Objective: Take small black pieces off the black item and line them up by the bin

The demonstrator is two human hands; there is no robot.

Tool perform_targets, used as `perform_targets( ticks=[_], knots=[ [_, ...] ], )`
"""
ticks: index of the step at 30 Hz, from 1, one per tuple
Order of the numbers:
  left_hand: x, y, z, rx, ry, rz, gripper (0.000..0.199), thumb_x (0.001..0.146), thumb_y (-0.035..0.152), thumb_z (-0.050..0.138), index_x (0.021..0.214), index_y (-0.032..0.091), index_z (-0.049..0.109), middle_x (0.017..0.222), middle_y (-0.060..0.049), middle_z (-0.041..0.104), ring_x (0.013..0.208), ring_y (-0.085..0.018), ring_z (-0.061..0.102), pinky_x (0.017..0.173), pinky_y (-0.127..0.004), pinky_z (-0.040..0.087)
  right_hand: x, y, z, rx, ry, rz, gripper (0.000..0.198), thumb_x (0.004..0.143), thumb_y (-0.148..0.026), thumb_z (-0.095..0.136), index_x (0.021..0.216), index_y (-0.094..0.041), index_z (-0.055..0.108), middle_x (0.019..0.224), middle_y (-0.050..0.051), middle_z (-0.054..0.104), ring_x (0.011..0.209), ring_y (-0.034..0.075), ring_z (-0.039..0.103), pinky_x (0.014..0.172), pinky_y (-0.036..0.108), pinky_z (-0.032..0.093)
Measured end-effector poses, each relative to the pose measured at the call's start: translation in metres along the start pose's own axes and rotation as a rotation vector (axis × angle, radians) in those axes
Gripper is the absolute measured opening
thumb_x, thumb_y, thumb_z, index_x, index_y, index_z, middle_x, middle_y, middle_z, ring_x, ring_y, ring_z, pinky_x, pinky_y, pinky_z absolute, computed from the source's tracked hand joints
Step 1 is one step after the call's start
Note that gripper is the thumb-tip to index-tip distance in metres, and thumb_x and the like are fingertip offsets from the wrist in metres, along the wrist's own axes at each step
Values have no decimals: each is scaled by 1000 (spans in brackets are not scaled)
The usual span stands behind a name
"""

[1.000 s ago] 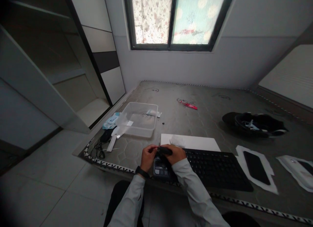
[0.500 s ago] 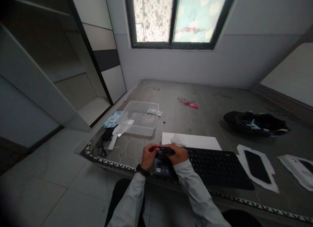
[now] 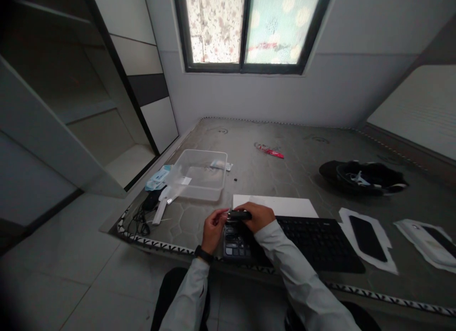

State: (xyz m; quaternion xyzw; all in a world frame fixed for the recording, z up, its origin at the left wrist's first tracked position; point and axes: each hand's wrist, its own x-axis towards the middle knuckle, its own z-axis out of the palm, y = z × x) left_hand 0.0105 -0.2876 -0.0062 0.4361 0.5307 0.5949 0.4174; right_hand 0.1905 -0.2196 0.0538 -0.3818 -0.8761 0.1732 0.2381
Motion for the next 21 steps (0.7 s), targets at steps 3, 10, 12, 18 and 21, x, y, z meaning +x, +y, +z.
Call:
perform_targets(
  ticks=[3, 10, 12, 18, 21],
  knots=[
    [-1, -1, -1, 90, 16, 4, 33, 82, 45, 59, 96, 17, 69, 81, -2, 70, 65, -11, 55, 64, -23, 43, 26, 17, -19, -116, -12, 49, 32, 75, -12, 72, 100, -32, 69, 101, -5, 68, 93, 21, 64, 77, 29, 48],
    [2, -1, 1, 271, -28, 104, 24, 79, 39, 64, 93, 21, 69, 97, -1, 58, 62, -8, 45, 63, -22, 39, 104, 84, -31, -399, -168, 277, 17, 83, -41, 75, 97, -31, 72, 92, 0, 71, 87, 25, 64, 63, 30, 43],
    [5, -3, 1, 285, -43, 90, 24, 80, 38, 63, 96, 22, 68, 102, -2, 56, 62, -7, 44, 61, -22, 39, 121, 103, -23, -411, -211, 293, 17, 81, -41, 78, 94, -31, 73, 92, 0, 71, 87, 25, 64, 62, 30, 42],
    [10, -5, 3, 256, -94, 24, 19, 82, 35, 60, 92, 21, 68, 96, -3, 59, 77, -13, 53, 69, -25, 41, 162, 145, 20, -381, -240, 345, 21, 79, -47, 77, 93, -31, 72, 93, 1, 70, 89, 25, 63, 64, 29, 43],
    [12, -6, 4, 248, -89, -18, 17, 82, 36, 60, 88, 22, 68, 93, -3, 60, 83, -15, 55, 70, -26, 41, 178, 160, 43, -346, -250, 388, 21, 79, -45, 77, 95, -32, 72, 95, 2, 70, 92, 25, 63, 67, 29, 44]
  ],
)
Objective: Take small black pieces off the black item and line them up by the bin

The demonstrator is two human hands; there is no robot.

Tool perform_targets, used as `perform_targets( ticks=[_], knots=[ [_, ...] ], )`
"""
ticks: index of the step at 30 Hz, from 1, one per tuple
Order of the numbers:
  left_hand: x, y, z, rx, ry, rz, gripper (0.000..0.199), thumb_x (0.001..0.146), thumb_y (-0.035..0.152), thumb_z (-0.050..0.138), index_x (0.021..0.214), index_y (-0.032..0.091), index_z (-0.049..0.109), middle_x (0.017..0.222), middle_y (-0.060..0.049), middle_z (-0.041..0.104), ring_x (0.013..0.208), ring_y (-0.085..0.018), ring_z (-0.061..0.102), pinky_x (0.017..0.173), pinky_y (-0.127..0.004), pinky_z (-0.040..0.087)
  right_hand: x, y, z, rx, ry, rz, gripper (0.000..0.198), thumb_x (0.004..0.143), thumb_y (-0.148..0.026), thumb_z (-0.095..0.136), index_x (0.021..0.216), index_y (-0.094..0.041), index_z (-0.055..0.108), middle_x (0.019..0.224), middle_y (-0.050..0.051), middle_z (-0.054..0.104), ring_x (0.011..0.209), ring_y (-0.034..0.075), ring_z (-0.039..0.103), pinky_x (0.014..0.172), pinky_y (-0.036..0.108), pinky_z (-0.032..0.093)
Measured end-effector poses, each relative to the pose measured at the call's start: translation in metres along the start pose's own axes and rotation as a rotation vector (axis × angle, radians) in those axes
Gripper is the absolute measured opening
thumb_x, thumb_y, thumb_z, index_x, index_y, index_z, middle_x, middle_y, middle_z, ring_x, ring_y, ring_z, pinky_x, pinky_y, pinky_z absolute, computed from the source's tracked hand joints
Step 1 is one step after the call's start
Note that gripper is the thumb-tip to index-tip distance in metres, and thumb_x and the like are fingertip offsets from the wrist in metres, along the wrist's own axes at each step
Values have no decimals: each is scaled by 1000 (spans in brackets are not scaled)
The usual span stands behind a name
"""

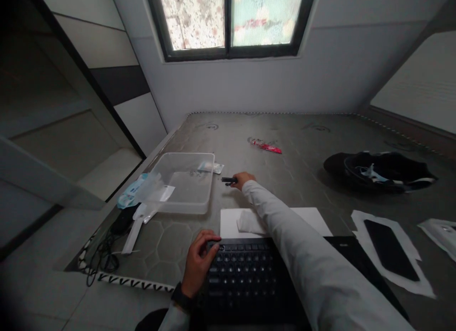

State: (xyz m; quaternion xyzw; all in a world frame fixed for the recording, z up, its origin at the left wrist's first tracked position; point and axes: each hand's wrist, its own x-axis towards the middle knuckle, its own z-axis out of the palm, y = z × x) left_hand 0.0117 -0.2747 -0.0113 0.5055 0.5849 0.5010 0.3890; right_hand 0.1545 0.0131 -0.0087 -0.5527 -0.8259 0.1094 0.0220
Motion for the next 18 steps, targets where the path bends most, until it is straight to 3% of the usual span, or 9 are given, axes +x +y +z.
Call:
perform_targets(
  ticks=[8, 18],
  knots=[
    [1, -6, 1, 2, -14, -80, 16, 84, 38, 58, 84, 24, 67, 88, -1, 61, 87, -17, 58, 76, -28, 43, 37, 9, 36, 116, -58, 164, 18, 79, -40, 77, 95, -33, 73, 97, 0, 70, 92, 23, 64, 70, 29, 48],
    [-1, 1, 3, -50, -22, -90, 20, 86, 36, 55, 84, 20, 66, 86, -3, 61, 85, -17, 59, 78, -28, 44, 55, 21, 65, 113, -58, 192, 22, 73, -40, 80, 93, -35, 73, 97, 1, 69, 95, 28, 63, 76, 34, 49]
  ],
)
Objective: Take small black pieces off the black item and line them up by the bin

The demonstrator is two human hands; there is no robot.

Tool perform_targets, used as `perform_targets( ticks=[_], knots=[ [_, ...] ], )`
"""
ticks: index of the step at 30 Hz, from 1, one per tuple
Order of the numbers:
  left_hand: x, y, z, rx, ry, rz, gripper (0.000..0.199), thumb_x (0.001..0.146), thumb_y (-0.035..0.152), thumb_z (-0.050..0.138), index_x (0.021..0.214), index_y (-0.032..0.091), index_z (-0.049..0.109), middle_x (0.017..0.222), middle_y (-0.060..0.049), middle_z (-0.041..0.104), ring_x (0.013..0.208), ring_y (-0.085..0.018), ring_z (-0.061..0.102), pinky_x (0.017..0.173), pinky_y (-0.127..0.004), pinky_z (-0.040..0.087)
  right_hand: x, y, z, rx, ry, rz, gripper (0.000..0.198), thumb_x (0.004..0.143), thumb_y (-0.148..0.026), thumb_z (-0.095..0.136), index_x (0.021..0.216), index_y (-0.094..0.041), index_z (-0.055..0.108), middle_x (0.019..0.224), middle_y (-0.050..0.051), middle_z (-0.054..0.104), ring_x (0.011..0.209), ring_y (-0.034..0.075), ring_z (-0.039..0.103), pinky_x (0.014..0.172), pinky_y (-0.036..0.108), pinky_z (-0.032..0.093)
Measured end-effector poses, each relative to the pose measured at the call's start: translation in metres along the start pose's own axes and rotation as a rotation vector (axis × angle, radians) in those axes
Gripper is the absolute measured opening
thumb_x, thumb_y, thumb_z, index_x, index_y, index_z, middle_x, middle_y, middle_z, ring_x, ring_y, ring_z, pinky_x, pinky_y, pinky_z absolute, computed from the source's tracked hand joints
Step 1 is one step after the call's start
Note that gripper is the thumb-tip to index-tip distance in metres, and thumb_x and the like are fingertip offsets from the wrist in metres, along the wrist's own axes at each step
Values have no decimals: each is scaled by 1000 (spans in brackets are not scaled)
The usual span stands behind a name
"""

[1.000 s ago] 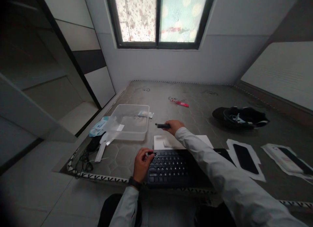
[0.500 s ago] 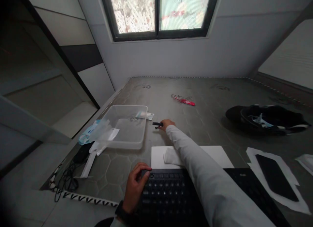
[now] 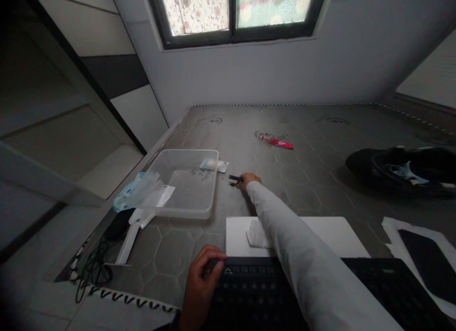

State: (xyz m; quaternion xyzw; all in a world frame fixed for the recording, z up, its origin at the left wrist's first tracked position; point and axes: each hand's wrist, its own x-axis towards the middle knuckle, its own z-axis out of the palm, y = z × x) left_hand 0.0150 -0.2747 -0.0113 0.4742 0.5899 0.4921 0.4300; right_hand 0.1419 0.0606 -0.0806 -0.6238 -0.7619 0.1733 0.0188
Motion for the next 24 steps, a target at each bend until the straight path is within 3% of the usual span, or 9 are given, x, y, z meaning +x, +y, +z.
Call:
perform_targets(
  ticks=[24],
  knots=[
    [0, -2, 0, -17, 0, -1, 18, 86, 34, 54, 85, 21, 65, 88, -2, 60, 87, -15, 59, 78, -26, 43, -7, -3, -4, -30, -5, -24, 20, 77, -39, 77, 95, -31, 73, 100, 5, 69, 96, 29, 62, 75, 35, 50]
  ],
)
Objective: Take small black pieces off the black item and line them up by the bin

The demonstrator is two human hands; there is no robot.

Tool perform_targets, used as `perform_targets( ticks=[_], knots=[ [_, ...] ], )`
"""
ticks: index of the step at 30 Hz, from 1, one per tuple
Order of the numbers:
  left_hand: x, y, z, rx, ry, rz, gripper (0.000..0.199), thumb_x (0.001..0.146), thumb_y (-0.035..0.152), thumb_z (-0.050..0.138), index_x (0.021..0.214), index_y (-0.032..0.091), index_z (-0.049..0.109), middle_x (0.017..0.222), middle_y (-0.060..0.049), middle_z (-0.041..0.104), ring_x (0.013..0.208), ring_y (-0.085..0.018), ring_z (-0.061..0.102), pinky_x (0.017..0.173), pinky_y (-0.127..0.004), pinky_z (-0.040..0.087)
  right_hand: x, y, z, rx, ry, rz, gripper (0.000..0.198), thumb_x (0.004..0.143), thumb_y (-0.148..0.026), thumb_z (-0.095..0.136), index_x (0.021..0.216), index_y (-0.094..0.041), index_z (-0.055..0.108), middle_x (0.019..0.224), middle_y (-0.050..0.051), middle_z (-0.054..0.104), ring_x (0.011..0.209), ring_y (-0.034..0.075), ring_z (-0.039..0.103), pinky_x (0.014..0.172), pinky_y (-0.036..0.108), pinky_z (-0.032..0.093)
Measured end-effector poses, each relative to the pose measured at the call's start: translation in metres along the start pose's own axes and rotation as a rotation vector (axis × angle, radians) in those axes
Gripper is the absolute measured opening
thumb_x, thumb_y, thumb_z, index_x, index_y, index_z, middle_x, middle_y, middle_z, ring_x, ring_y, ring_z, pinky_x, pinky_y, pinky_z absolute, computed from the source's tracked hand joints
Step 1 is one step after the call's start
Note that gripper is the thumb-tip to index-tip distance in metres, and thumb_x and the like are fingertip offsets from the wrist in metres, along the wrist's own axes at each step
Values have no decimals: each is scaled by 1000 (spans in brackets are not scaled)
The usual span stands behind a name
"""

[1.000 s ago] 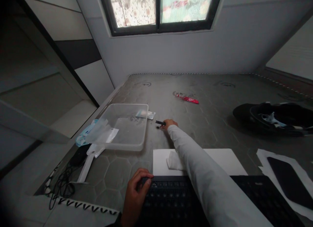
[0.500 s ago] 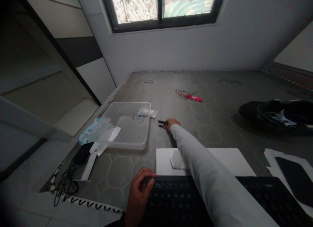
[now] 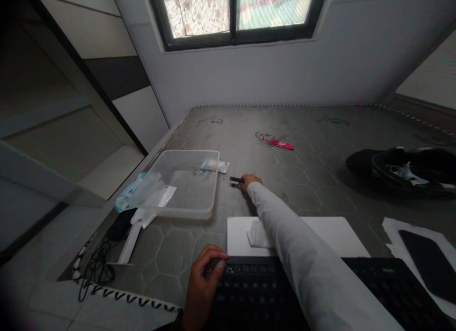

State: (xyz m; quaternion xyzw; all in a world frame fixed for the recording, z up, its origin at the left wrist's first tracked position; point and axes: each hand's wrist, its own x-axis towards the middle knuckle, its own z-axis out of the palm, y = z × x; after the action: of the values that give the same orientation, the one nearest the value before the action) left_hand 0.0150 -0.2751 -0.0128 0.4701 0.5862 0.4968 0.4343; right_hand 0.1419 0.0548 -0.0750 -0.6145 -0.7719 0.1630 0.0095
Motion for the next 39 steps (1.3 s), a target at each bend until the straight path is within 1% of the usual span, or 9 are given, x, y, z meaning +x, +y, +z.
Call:
perform_targets(
  ticks=[5, 10, 19, 22, 26, 28, 31, 34, 39],
  knots=[
    [1, -2, -1, 15, -3, 18, 17, 87, 34, 54, 86, 22, 65, 89, -1, 60, 88, -14, 58, 79, -26, 42, 0, 3, -12, 11, 46, 20, 26, 88, -47, 65, 105, -29, 71, 102, 8, 68, 95, 30, 63, 75, 35, 49],
    [1, -1, -2, 29, -5, 57, 18, 87, 35, 54, 88, 22, 66, 90, -1, 61, 89, -15, 57, 78, -26, 42, -21, 9, -44, 52, 98, 23, 21, 91, -45, 60, 101, -30, 71, 96, 6, 69, 91, 28, 64, 72, 32, 47],
    [6, -3, -4, 75, 27, 140, 22, 85, 36, 56, 87, 18, 68, 91, -4, 65, 89, -17, 59, 79, -28, 44, -112, 13, -110, 211, 243, -55, 10, 86, -31, 63, 89, -26, 71, 87, 5, 68, 91, 28, 61, 75, 33, 43],
    [7, 0, -4, 77, 41, 146, 26, 87, 38, 52, 90, 18, 68, 93, -5, 67, 91, -17, 61, 81, -29, 46, -155, 3, -118, 373, 315, -105, 19, 88, -35, 57, 80, -23, 70, 81, 3, 66, 86, 23, 60, 73, 29, 42],
    [3, 6, -3, 112, 77, 181, 35, 90, 41, 45, 88, 18, 71, 96, -5, 65, 98, -17, 60, 94, -33, 45, -214, -22, -104, 714, 345, -141, 53, 91, -60, 33, 70, -19, 59, 51, -1, 45, 49, 15, 45, 48, 26, 34],
    [0, 8, -1, 152, 96, 190, 37, 90, 43, 44, 88, 20, 73, 97, -5, 63, 99, -17, 59, 96, -34, 44, -240, -38, -90, 1399, 269, -202, 52, 74, -70, 56, 58, -20, 49, 43, -6, 29, 40, 10, 24, 41, 24, 18],
    [-4, 11, 3, 220, 120, 196, 36, 90, 44, 44, 92, 24, 75, 102, -5, 61, 99, -17, 59, 95, -37, 44, -268, -61, -71, 1862, 175, -250, 47, 69, -57, 74, 56, -19, 49, 40, -8, 24, 39, 7, 16, 40, 23, 10],
    [-7, 12, 4, 286, 142, 224, 28, 86, 42, 52, 92, 27, 75, 106, -5, 60, 101, -18, 58, 96, -38, 43, -281, -76, -56, 2024, 170, -291, 45, 74, -49, 75, 55, -19, 47, 40, -8, 24, 38, 7, 15, 38, 22, 10],
    [-7, 10, 5, 328, 141, 285, 17, 82, 35, 60, 89, 28, 75, 104, -4, 61, 102, -17, 57, 96, -37, 44, -278, -82, -37, 2057, 212, -252, 50, 70, -50, 78, 51, -19, 43, 38, -7, 24, 37, 6, 16, 37, 22, 9]
  ],
)
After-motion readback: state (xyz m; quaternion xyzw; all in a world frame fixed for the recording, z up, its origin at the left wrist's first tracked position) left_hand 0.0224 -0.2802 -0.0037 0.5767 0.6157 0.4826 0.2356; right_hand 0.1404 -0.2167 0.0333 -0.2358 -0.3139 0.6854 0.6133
